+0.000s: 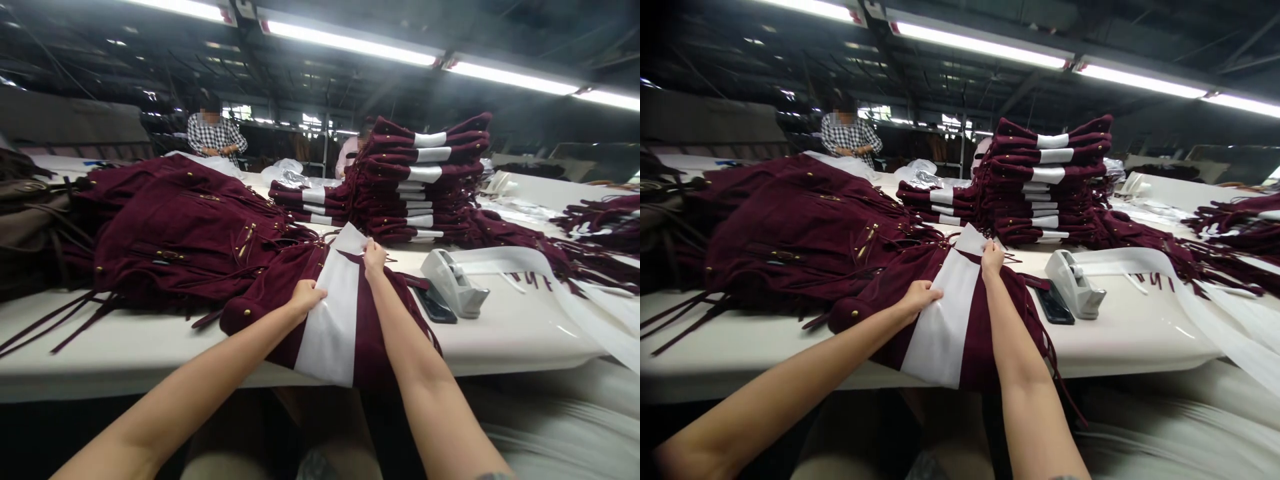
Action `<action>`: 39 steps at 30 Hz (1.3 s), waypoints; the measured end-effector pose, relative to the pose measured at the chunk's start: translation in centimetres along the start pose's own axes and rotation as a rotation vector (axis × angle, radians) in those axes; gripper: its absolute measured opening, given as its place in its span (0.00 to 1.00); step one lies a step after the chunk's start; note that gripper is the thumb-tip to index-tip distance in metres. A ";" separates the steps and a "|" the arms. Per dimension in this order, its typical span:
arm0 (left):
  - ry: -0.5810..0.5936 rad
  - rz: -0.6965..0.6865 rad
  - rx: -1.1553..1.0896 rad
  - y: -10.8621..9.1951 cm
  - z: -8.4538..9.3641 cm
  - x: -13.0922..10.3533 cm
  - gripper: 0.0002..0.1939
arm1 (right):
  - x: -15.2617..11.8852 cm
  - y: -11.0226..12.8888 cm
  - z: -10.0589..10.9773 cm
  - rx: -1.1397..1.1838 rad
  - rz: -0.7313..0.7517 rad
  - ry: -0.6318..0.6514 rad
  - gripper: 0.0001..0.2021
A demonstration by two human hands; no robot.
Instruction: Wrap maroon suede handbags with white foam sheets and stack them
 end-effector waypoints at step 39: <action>0.226 -0.686 1.124 -0.7 10.6 -8.5 0.34 | -19.9 4.0 14.7 -0.825 0.371 0.827 0.22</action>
Point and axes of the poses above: each hand's wrist, its own x-axis towards the middle knuckle, its own z-axis out of the back of the hand, y = z × x, the point moved 4 cm from there along x, towards the middle knuckle, and after that the axes turned 6 degrees about y, right-handed, at the moved point
